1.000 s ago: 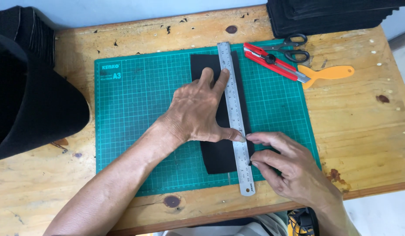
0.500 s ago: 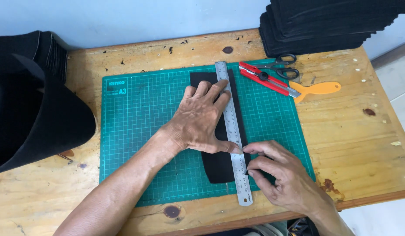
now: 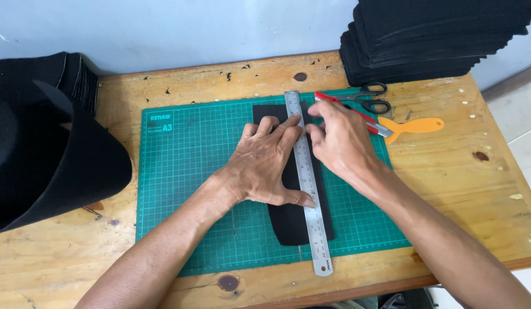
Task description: The person measures and cuts a piece of black fabric using a metal ruler and a red utility knife on a green cutting mat. After cutting, the person uses a yellow plastic scraper to smooth the edges of the fabric.
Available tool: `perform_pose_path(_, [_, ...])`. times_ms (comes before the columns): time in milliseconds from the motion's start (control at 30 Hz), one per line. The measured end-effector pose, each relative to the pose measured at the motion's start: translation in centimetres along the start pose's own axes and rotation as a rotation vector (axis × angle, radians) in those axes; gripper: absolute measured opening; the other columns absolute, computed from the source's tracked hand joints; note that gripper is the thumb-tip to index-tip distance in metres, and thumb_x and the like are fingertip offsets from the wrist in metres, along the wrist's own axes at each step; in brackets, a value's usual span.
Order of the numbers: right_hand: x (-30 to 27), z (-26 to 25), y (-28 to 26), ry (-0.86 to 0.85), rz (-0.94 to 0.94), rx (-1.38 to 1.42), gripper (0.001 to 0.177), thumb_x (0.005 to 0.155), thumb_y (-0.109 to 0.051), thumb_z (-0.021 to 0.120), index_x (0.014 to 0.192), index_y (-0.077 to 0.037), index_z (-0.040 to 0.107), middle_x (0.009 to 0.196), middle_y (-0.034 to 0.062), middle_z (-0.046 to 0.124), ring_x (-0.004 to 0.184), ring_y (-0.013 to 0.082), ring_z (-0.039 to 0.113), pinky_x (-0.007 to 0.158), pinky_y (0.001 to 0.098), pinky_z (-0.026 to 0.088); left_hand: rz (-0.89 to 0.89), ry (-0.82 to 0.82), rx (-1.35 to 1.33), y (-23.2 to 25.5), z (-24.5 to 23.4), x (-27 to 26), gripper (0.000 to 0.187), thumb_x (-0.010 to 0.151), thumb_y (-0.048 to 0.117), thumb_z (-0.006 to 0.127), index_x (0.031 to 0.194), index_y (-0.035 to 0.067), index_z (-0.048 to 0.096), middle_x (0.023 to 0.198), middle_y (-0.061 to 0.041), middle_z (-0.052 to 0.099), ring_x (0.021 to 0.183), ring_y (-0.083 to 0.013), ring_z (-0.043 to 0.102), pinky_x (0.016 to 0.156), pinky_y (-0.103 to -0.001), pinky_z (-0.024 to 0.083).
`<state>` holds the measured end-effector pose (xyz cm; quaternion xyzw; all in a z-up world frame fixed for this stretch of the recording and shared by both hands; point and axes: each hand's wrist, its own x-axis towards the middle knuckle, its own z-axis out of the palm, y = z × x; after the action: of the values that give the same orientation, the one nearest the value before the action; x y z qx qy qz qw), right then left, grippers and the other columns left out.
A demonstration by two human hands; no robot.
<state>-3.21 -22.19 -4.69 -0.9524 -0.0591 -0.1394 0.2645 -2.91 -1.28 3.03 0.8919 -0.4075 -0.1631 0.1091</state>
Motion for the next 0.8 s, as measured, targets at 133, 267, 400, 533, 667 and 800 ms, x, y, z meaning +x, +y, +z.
perform_pose_path(133, [2.5, 0.6, -1.1, 0.003, 0.096, -0.043, 0.032, 0.089, -0.018, 0.075, 0.117, -0.008, 0.064, 0.105, 0.0117, 0.074, 0.095, 0.0352, 0.073, 0.083, 0.0488, 0.057, -0.008, 0.003, -0.016, -0.1, -0.1, -0.2, 0.12, 0.066, 0.084, 0.072, 0.149, 0.005, 0.038, 0.166, -0.017, 0.033, 0.141, -0.0314, 0.031, 0.108, -0.044, 0.029])
perform_pose_path(267, [3.0, 1.0, -1.1, 0.022, 0.145, 0.005, 0.029, 0.09, -0.015, 0.074, 0.115, -0.011, 0.061, 0.098, 0.0059, 0.077, 0.095, 0.0318, 0.073, 0.084, 0.0462, 0.055, -0.006, 0.009, -0.019, -0.1, -0.1, -0.1, 0.122, 0.066, 0.082, 0.075, 0.151, 0.004, 0.036, 0.167, -0.019, 0.029, 0.141, -0.0317, 0.03, 0.109, -0.044, 0.027])
perform_pose_path(400, [2.7, 1.5, -1.1, 0.085, 0.101, 0.067, 0.021, 0.09, -0.016, 0.072, 0.109, -0.015, 0.063, 0.094, 0.002, 0.077, 0.09, 0.0296, 0.072, 0.082, 0.0444, 0.054, 0.005, 0.006, -0.032, -0.2, -0.5, -0.3, 0.11, 0.071, 0.083, 0.065, 0.147, 0.006, 0.042, 0.166, -0.017, 0.032, 0.14, -0.0304, 0.031, 0.107, -0.044, 0.027])
perform_pose_path(533, [2.9, 1.4, -0.6, 0.11, 0.093, 0.092, 0.02, 0.088, -0.014, 0.073, 0.106, -0.015, 0.064, 0.092, 0.002, 0.077, 0.088, 0.0289, 0.072, 0.08, 0.0448, 0.055, 0.005, 0.023, 0.011, -0.2, 0.1, 0.0, 0.106, 0.071, 0.078, 0.07, 0.144, 0.007, 0.044, 0.166, -0.016, 0.033, 0.139, -0.0301, 0.033, 0.106, -0.044, 0.028])
perform_pose_path(667, [3.2, 1.6, -0.9, 0.112, 0.069, 0.093, 0.021, 0.088, -0.013, 0.073, 0.107, -0.015, 0.065, 0.096, 0.0034, 0.077, 0.088, 0.029, 0.073, 0.079, 0.0441, 0.055, -0.01, 0.035, -0.019, -0.5, 0.1, 0.1, 0.105, 0.068, 0.078, 0.073, 0.14, 0.007, 0.045, 0.165, -0.016, 0.035, 0.139, -0.0305, 0.034, 0.107, -0.044, 0.029])
perform_pose_path(800, [3.1, 1.7, -0.3, 0.11, 0.062, 0.104, 0.017, 0.09, -0.014, 0.071, 0.106, -0.017, 0.066, 0.096, -0.0006, 0.077, 0.088, 0.0258, 0.073, 0.078, 0.0403, 0.057, -0.007, 0.026, 0.004, -0.5, 0.1, 0.3, 0.099, 0.068, 0.077, 0.073, 0.135, 0.008, 0.049, 0.164, -0.015, 0.036, 0.138, -0.0309, 0.035, 0.106, -0.044, 0.03])
